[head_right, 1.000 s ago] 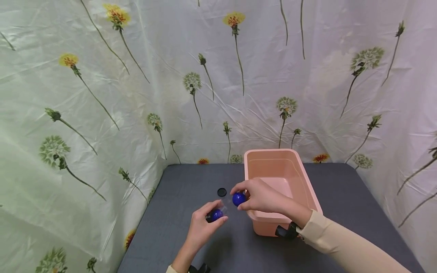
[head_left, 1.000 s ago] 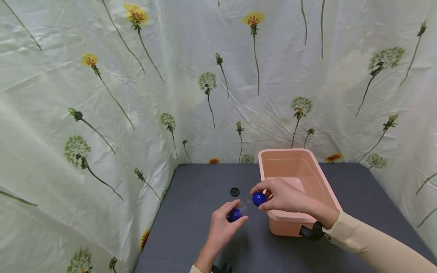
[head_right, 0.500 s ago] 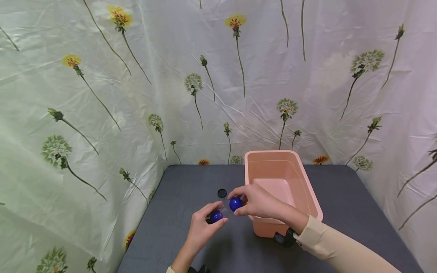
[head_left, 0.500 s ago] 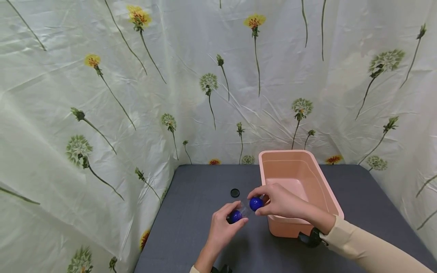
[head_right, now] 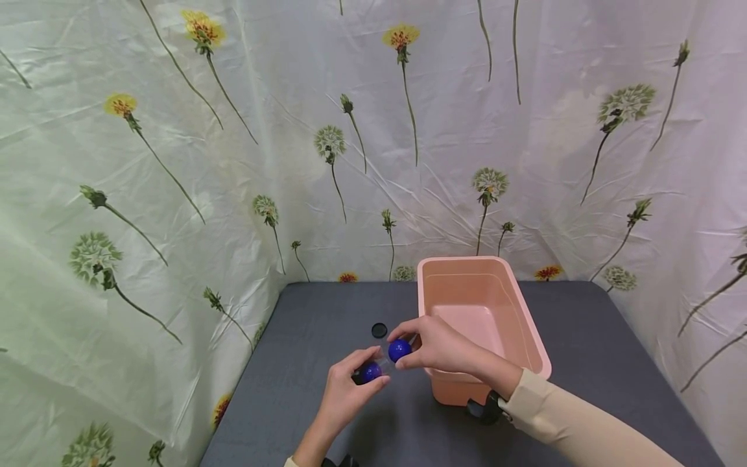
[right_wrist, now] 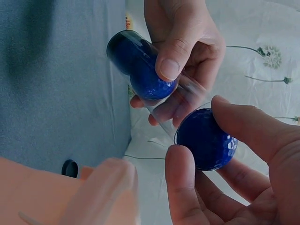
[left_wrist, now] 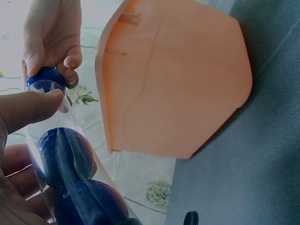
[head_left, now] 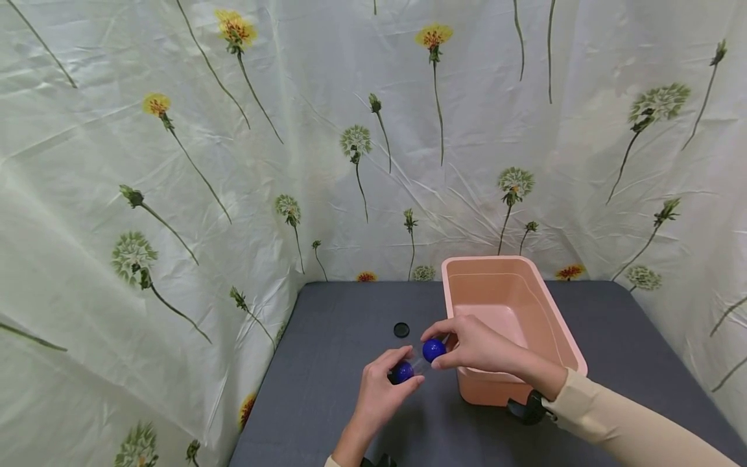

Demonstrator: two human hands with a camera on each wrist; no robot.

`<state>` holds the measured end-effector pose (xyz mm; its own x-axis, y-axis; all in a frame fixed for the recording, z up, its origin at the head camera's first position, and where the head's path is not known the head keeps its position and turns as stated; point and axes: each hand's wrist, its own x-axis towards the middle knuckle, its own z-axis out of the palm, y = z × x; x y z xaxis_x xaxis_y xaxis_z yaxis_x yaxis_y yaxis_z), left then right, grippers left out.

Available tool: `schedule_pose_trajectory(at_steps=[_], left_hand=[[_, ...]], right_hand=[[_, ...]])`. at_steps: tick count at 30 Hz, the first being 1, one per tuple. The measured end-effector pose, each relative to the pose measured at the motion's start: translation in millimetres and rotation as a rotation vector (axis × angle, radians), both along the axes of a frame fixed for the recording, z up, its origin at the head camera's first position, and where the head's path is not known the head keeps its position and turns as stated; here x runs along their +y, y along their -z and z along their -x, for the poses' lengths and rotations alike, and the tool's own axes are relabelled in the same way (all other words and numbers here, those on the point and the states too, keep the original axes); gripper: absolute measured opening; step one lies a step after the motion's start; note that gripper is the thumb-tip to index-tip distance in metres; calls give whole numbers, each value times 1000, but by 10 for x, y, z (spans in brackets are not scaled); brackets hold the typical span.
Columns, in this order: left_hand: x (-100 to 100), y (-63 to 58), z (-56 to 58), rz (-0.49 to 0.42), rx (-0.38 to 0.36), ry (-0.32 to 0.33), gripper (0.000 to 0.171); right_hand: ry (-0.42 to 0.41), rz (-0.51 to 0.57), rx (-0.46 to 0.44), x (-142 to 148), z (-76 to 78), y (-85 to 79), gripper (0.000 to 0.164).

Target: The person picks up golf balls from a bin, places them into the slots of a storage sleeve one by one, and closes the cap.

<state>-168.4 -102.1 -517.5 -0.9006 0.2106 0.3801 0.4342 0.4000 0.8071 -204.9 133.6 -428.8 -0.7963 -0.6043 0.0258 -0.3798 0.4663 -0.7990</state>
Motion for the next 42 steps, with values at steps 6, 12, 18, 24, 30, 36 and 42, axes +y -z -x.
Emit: schedule_pose_trajectory(at_steps=[6, 12, 18, 24, 30, 36, 42], left_hand=[[8, 5, -9, 6, -23, 6, 49], [14, 14, 4, 1, -3, 20, 48], [10, 21, 5, 1, 12, 19, 49], [7, 28, 5, 9, 15, 16, 51], [4, 37, 2, 3, 20, 20, 49], [0, 25, -13, -15, -1, 16, 51], [-48, 47, 4, -34, 37, -1, 51]], right_hand=[[-1, 2, -6, -17, -8, 28, 35], [1, 9, -5, -32, -15, 48, 37], [0, 11, -2, -43, -12, 83, 39], [6, 9, -4, -50, -11, 105, 40], [5, 4, 11, -50, -15, 121, 41], [9, 16, 22, -47, -25, 130, 39], [28, 42, 32, -80, -38, 138, 37]])
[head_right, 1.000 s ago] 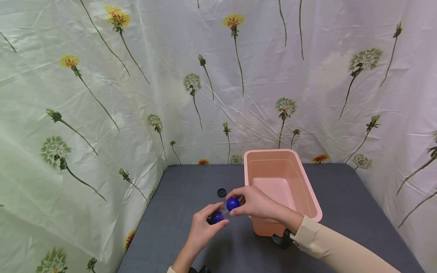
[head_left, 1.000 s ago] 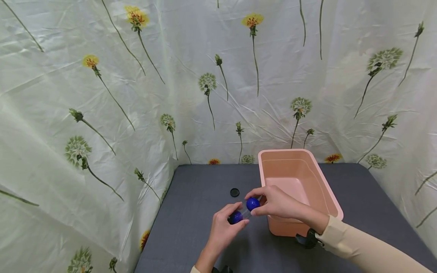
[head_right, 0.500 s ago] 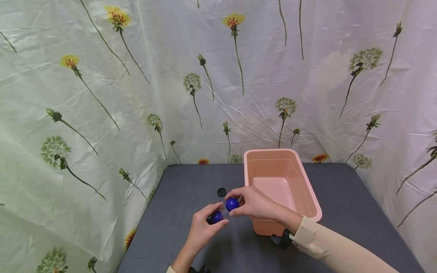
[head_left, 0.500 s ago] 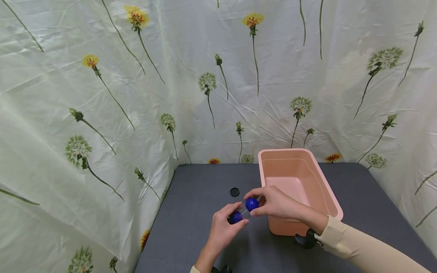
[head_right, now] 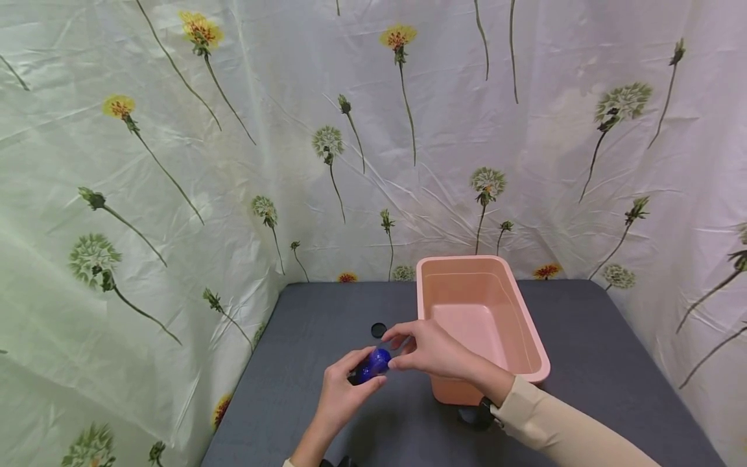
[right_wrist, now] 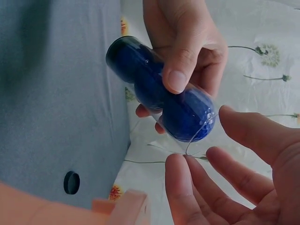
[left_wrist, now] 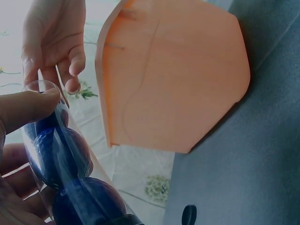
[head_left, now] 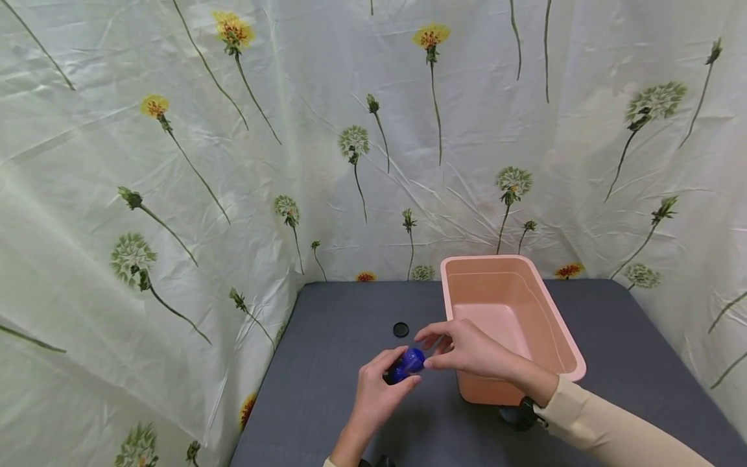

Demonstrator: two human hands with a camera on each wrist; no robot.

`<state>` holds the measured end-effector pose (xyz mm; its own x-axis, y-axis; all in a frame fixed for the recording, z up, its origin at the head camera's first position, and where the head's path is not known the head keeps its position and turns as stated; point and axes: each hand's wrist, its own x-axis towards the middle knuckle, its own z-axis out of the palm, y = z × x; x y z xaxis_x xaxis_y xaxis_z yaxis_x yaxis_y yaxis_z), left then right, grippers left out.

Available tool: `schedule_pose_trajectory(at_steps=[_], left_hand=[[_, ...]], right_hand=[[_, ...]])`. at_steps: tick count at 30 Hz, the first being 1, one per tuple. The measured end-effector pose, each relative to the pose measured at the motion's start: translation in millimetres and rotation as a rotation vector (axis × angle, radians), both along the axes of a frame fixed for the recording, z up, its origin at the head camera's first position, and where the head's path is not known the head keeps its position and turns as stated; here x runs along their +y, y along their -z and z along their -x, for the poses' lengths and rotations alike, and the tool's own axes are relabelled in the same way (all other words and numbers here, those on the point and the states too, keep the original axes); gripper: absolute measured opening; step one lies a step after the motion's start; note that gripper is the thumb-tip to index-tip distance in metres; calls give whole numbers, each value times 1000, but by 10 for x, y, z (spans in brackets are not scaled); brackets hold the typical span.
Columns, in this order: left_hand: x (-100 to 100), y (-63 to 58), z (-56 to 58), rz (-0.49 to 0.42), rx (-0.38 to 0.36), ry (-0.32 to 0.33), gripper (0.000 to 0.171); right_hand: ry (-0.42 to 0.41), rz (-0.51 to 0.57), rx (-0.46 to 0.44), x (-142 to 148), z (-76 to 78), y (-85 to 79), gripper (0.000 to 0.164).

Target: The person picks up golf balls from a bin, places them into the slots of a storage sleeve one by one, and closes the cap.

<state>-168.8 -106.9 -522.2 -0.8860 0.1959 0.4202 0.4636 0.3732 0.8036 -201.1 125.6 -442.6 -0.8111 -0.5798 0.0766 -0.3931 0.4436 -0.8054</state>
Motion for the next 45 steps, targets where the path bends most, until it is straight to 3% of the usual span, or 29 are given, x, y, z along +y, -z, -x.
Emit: schedule_pose_trajectory(at_steps=[11, 19, 25, 30, 37, 45], left_hand=[[-206, 17, 35, -36, 24, -126, 50], [-342, 36, 26, -70, 13, -224, 51], [-426, 68, 5, -79, 21, -285, 50], [-460, 73, -3, -82, 22, -304, 50], [-516, 47, 11, -105, -13, -352, 52], [-592, 82, 5, -110, -48, -396, 52]], right_hand=[[127, 125, 6, -142, -38, 47, 38], [208, 198, 9, -334, -34, 291, 38], [340, 171, 111, -550, -24, 422, 39], [380, 137, 183, -700, -28, 449, 39], [449, 148, 175, -816, 49, 576, 38], [553, 198, 153, -974, 184, 882, 40]])
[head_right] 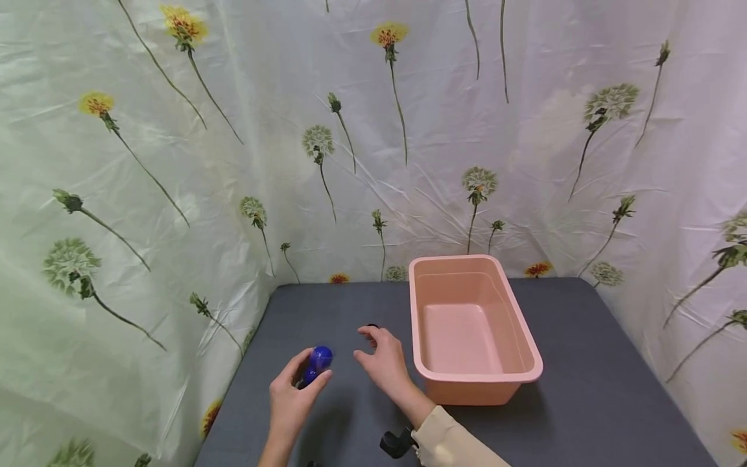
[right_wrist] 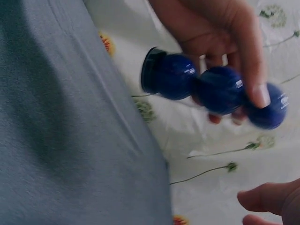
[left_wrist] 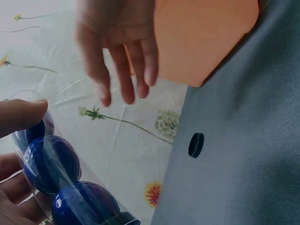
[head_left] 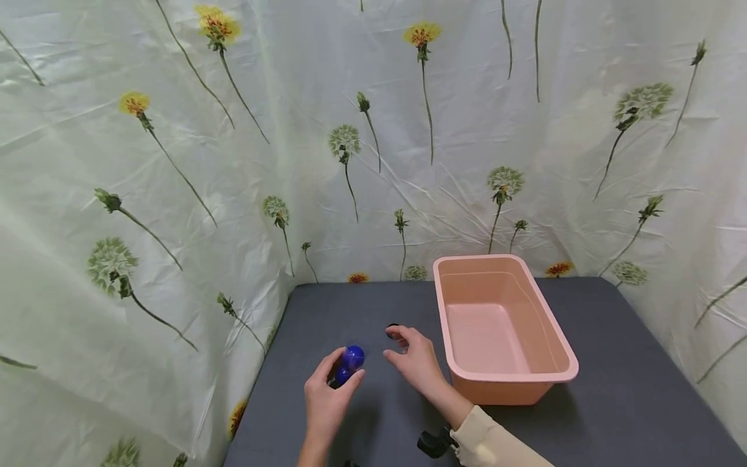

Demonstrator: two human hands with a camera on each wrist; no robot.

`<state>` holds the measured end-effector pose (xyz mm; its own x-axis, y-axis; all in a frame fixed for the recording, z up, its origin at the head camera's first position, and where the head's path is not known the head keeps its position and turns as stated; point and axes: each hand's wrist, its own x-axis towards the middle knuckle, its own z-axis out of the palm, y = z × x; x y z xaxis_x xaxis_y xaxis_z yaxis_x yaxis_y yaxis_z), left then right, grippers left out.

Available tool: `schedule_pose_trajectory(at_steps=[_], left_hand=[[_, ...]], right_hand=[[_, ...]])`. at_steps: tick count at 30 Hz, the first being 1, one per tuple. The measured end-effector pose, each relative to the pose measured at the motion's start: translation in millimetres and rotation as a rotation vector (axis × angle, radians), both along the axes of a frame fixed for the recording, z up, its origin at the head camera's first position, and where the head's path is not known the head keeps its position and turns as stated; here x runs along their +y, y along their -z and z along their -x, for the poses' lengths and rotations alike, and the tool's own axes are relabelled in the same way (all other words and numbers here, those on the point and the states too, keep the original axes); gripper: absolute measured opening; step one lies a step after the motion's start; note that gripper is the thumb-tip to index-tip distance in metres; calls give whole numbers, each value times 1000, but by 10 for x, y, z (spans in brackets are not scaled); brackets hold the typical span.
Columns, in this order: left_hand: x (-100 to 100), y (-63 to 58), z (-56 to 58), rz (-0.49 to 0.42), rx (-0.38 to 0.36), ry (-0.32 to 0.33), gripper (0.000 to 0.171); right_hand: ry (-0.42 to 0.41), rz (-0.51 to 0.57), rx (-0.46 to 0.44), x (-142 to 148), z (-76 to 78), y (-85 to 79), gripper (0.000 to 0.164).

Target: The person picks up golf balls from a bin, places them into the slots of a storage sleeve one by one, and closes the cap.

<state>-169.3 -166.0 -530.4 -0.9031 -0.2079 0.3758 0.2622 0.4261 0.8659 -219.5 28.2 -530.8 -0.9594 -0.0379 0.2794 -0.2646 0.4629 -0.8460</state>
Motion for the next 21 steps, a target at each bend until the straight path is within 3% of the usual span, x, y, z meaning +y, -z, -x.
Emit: schedule_pose_trajectory(at_steps=[13, 21], left_hand=[[20, 22, 16, 14, -34, 25, 54], [70, 44, 10, 36, -19, 34, 52]], right_hand=[[304, 75, -2, -211, 378, 608, 43], [382, -36, -18, -219, 523, 902, 57]])
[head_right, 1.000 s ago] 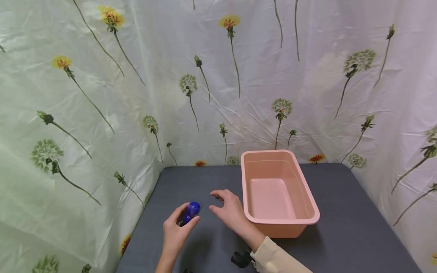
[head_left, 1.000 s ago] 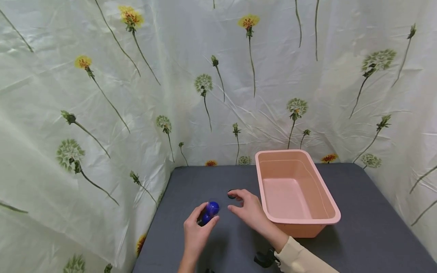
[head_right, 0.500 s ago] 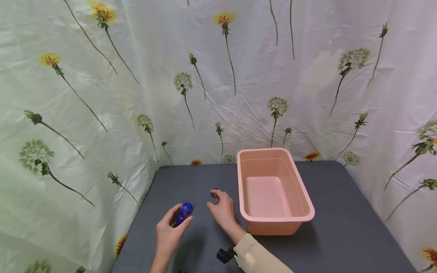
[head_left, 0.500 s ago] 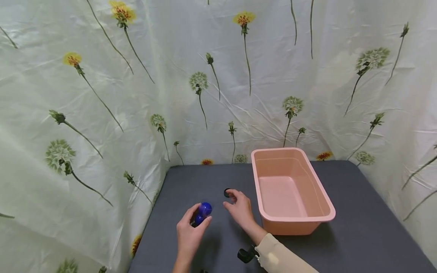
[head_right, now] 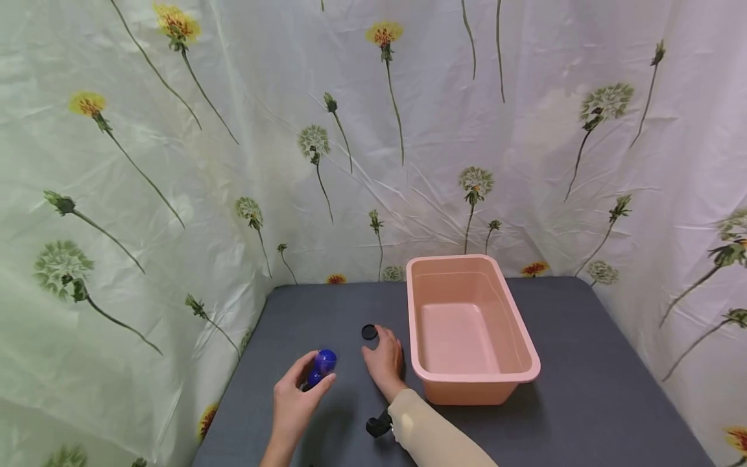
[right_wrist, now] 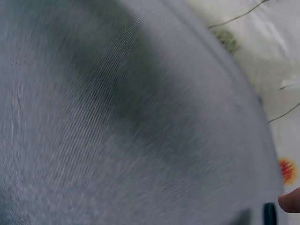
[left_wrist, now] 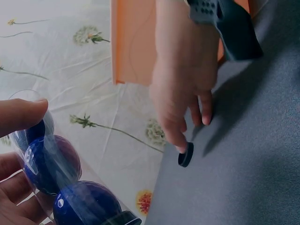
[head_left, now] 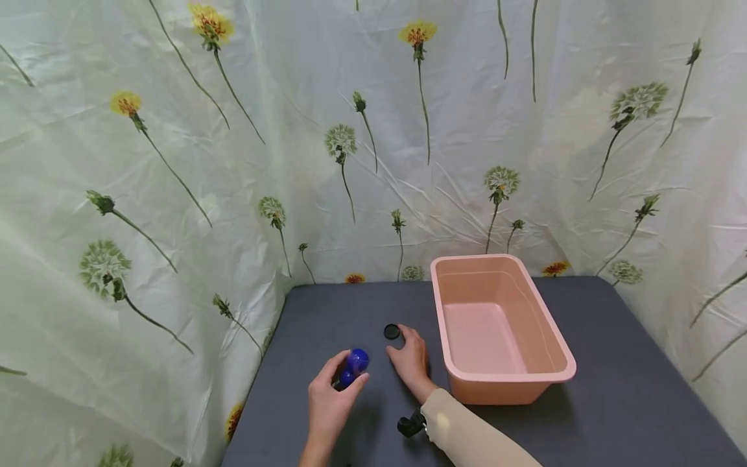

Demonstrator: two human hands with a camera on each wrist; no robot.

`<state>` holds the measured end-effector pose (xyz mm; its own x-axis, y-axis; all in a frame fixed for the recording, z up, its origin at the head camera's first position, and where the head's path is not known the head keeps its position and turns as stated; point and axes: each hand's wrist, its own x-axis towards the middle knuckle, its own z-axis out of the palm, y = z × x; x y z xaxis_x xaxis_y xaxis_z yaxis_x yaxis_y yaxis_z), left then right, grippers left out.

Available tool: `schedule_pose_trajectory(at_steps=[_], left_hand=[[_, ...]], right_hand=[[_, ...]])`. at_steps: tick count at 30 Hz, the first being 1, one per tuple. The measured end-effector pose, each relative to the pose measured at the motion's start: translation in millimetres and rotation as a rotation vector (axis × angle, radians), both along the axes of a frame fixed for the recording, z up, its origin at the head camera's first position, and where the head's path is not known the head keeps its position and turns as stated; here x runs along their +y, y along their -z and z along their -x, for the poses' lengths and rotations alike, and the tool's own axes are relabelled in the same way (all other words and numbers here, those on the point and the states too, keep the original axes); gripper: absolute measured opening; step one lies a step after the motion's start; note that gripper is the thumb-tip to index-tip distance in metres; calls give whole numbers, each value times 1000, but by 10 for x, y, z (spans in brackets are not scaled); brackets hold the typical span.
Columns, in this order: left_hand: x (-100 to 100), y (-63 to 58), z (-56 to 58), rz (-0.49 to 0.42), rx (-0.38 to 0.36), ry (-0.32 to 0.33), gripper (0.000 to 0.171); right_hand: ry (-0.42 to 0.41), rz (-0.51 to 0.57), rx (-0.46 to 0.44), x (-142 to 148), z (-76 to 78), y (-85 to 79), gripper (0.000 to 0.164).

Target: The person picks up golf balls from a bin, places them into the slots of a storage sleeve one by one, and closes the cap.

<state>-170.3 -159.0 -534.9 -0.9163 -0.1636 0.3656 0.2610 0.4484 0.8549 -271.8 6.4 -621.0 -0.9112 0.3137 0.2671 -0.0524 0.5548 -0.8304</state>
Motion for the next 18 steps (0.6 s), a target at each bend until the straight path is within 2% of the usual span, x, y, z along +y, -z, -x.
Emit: schedule_pose_trajectory(at_steps=[8, 14, 18], left_hand=[[6, -23, -13, -16, -27, 35, 53], [1, -23, -21, 0, -27, 57, 52], [-11, -18, -34, -5, -47, 53, 52]], right_hand=[[42, -57, -120, -41, 85, 96, 66], [29, -134, -162, -19, 224, 99, 66], [7, -174, -192, -19, 255, 110, 59]])
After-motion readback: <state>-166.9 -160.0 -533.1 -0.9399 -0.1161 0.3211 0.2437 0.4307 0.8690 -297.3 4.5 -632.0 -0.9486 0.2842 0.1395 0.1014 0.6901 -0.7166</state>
